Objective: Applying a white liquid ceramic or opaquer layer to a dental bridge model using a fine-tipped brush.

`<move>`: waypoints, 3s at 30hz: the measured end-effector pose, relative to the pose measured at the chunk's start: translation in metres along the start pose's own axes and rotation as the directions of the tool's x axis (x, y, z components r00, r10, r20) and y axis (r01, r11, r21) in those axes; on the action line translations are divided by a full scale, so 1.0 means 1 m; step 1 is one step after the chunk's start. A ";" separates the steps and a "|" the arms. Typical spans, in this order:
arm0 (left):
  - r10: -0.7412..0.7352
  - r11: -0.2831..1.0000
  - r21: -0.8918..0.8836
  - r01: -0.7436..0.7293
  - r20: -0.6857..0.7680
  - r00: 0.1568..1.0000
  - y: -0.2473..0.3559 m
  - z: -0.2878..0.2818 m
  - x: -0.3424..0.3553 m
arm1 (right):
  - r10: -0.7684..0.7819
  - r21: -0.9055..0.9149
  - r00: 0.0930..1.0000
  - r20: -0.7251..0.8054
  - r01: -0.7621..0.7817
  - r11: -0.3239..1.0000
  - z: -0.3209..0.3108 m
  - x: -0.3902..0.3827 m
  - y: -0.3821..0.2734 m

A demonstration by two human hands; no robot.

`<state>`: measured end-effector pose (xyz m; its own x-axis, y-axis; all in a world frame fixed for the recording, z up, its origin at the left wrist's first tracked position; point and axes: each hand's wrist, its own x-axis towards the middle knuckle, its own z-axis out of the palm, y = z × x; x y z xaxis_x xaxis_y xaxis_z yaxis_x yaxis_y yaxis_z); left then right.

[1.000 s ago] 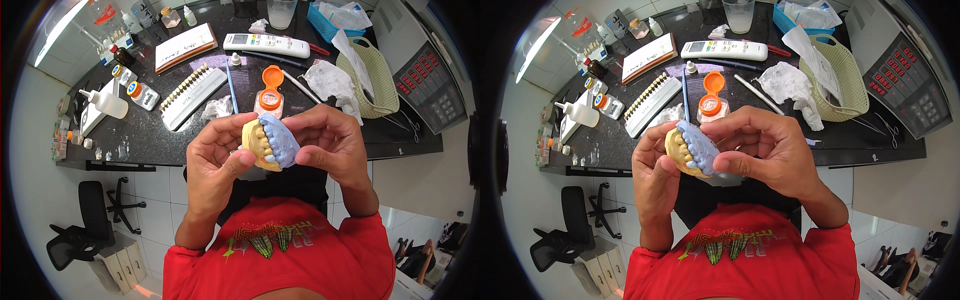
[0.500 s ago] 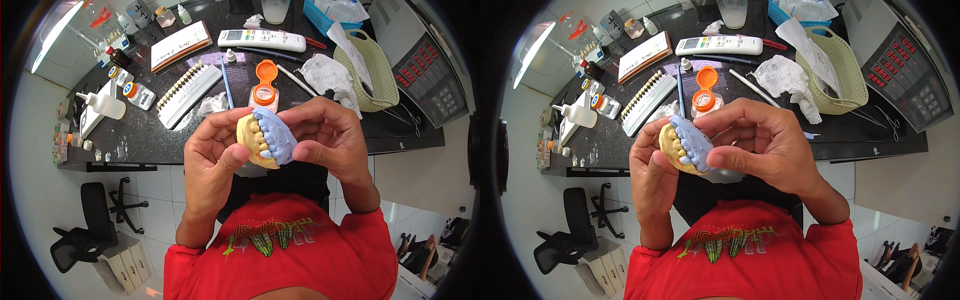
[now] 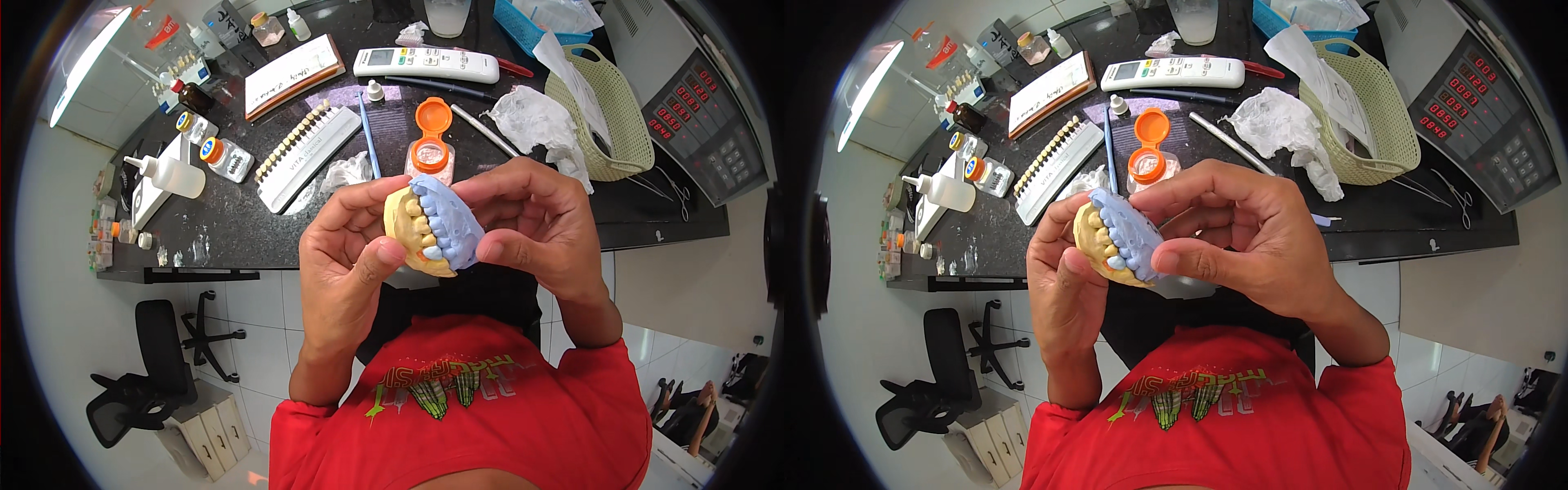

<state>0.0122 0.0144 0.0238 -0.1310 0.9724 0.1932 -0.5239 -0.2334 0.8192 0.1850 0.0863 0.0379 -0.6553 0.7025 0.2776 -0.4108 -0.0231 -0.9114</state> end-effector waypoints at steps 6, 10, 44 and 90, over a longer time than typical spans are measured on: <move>0.018 1.000 0.024 -0.018 -0.006 1.000 0.000 0.000 -0.001 | 0.006 -0.009 1.000 0.004 -0.006 1.000 0.000 0.000 0.002; 0.009 1.000 0.020 -0.009 0.002 1.000 0.001 -0.002 0.000 | 0.007 -0.022 1.000 0.014 -0.007 1.000 -0.001 -0.001 0.002; 0.100 0.994 -0.016 -0.104 -0.171 0.980 -0.020 -0.003 -0.007 | -0.315 -0.789 0.942 0.117 0.280 0.547 0.014 0.014 0.007; 0.377 0.916 0.177 -0.360 -0.076 0.923 -0.019 -0.001 -0.012 | -0.575 -0.766 0.700 0.424 0.616 0.186 0.010 0.021 0.011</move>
<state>0.0227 0.0074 0.0047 -0.3821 0.8091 0.4465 -0.2838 -0.5626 0.7765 0.1604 0.0938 0.0370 -0.4913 0.2038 0.8468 0.0054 0.9729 -0.2310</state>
